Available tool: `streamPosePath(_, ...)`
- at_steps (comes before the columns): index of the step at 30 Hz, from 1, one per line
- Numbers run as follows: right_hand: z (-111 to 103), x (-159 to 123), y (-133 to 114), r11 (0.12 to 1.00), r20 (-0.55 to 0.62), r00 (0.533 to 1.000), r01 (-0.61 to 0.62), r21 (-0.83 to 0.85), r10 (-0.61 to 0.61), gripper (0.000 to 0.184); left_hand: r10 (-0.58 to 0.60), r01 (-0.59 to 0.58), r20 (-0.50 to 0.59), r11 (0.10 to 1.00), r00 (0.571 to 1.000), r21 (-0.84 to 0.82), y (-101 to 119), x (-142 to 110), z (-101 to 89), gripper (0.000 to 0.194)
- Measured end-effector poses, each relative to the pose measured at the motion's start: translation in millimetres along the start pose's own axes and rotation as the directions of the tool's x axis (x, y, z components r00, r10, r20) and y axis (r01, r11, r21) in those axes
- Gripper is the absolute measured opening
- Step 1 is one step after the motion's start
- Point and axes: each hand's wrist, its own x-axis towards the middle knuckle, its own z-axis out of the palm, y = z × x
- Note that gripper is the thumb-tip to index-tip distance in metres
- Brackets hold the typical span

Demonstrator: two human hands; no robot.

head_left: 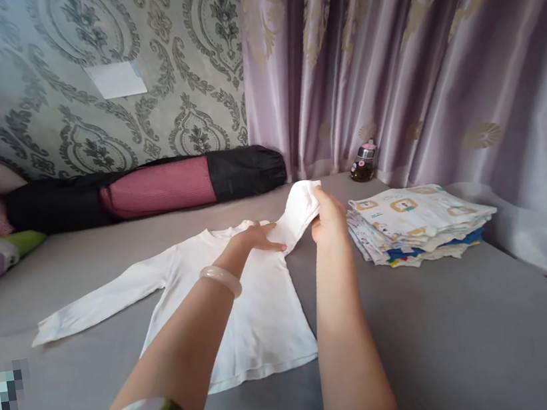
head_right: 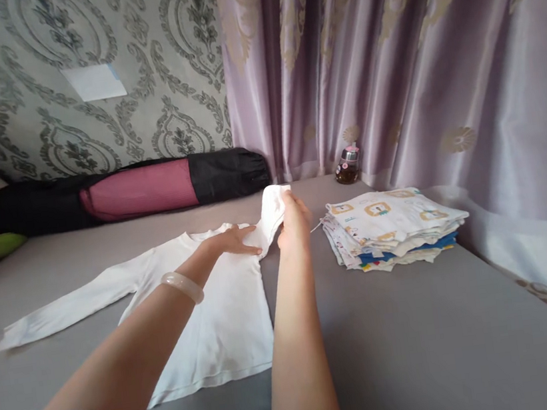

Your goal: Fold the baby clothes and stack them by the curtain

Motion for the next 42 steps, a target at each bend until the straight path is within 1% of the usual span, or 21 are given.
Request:
streamPosePath(2, 5.5, -3.8, 4.1, 1.0, 0.045, 0.999, -0.012, 0.004, 0.011, 0.024, 0.0, -0.001, -0.012, 1.0, 1.0, -0.015, 1.7, -0.8, 0.6, 0.116)
streamPosePath(4, 12.7, -9.6, 8.9, 0.999, 0.081, 0.996, -0.031, 0.011, 0.03, 0.024, 0.026, -0.033, -0.088, 0.997, 0.996, -0.074, 0.3, -5.1, 4.5, 0.112)
streamPosePath(6, 21.2, -17.2, 14.8, 0.998, 0.081, 0.995, -0.057, -0.005, 0.057, 0.021, 0.019, -0.063, -0.207, 0.977, 0.978, -0.203, -4.2, -13.8, 9.6, 0.105)
streamPosePath(8, 30.5, -25.6, 22.2, 0.996, 0.057, 0.995, -0.074, -0.059, 0.077, 0.018, -0.063, -0.072, -0.322, 0.917, 0.945, -0.392, -11.8, -27.3, 14.1, 0.095)
streamPosePath(9, 35.0, -29.8, 26.7, 0.992, 0.05, 0.995, -0.082, -0.099, 0.087, 0.016, -0.125, -0.077, -0.363, 0.865, 0.924, -0.495, -16.7, -35.7, 15.9, 0.089)
streamPosePath(11, 43.3, -37.7, 37.1, 0.976, 0.055, 0.992, -0.1, -0.195, 0.113, 0.014, -0.247, -0.105, -0.404, 0.73, 0.881, -0.676, -28.5, -54.6, 18.6, 0.076)
streamPosePath(14, 52.2, -48.3, 54.8, 0.939, 0.104, 0.983, -0.11, -0.324, 0.151, 0.016, -0.404, -0.168, -0.406, 0.51, 0.82, -0.844, -49.6, -83.0, 24.3, 0.056)
streamPosePath(17, 57.2, -58.1, 70.9, 0.922, 0.169, 0.971, -0.094, -0.375, 0.167, 0.018, -0.554, -0.252, -0.402, 0.328, 0.729, -0.91, -70.4, -102.4, 36.5, 0.049)
streamPosePath(19, 59.4, -64.1, 79.3, 0.916, 0.19, 0.961, -0.114, -0.385, 0.2, 0.018, -0.626, -0.322, -0.397, 0.236, 0.671, -0.917, -81.2, -108.4, 46.2, 0.048)
streamPosePath(20, 60.4, -67.0, 83.1, 0.913, 0.194, 0.956, -0.131, -0.386, 0.219, 0.02, -0.641, -0.351, -0.395, 0.203, 0.658, -0.914, -84.9, -109.7, 50.3, 0.047)
streamPosePath(21, 61.4, -69.8, 86.8, 0.911, 0.196, 0.952, -0.146, -0.386, 0.236, 0.022, -0.641, -0.372, -0.398, 0.183, 0.656, -0.91, -87.2, -110.5, 53.4, 0.048)
streamPosePath(23, 63.2, -75.1, 95.1, 0.906, 0.202, 0.947, -0.154, -0.394, 0.249, 0.027, -0.614, -0.388, -0.409, 0.176, 0.675, -0.905, -87.8, -111.3, 56.0, 0.05)
streamPosePath(25, 64.7, -80.2, 105.3, 0.894, 0.22, 0.945, -0.129, -0.43, 0.243, 0.031, -0.573, -0.378, -0.408, 0.179, 0.711, -0.909, -84.2, -112.5, 54.5, 0.054)
streamPosePath(28, 65.1, -87.7, 123.1, 0.85, 0.289, 0.933, -0.032, -0.526, 0.214, 0.031, -0.51, -0.368, -0.397, 0.161, 0.763, -0.916, -76.8, -114.9, 49.5, 0.062)
streamPosePath(30, 64.5, -93.0, 133.7, 0.817, 0.374, 0.907, 0.062, -0.573, 0.193, 0.028, -0.468, -0.377, -0.404, 0.155, 0.786, -0.913, -73.7, -116.0, 47.0, 0.064)
streamPosePath(32, 63.7, -98.1, 140.8, 0.791, 0.478, 0.855, 0.146, -0.594, 0.201, 0.023, -0.431, -0.394, -0.423, 0.16, 0.797, -0.905, -72.6, -116.3, 45.9, 0.061)
streamPosePath(34, 63.1, -101.7, 142.5, 0.757, 0.553, 0.8, 0.21, -0.619, 0.231, 0.023, -0.409, -0.409, -0.443, 0.171, 0.798, -0.896, -72.8, -116.3, 45.8, 0.057)
streamPosePath(36, 62.5, -102.4, 138.6, 0.701, 0.584, 0.773, 0.273, -0.658, 0.248, 0.026, -0.415, -0.409, -0.458, 0.206, 0.786, -0.889, -73.5, -116.3, 46.4, 0.057)
streamPosePath(39, 59.9, -97.5, 124.1, 0.572, 0.594, 0.773, 0.389, -0.722, 0.222, 0.029, -0.437, -0.387, -0.5, 0.325, 0.748, -0.863, -74.5, -116.8, 48.0, 0.066)
streamPosePath(41, 55.8, -91.7, 112.4, 0.453, 0.591, 0.783, 0.462, -0.762, 0.193, 0.03, -0.439, -0.363, -0.543, 0.431, 0.716, -0.826, -75.0, -117.5, 48.9, 0.07)
streamPosePath(42, 53.0, -88.6, 107.1, 0.388, 0.59, 0.787, 0.494, -0.778, 0.182, 0.032, -0.438, -0.339, -0.56, 0.486, 0.703, -0.805, -75.2, -118.0, 49.2, 0.068)
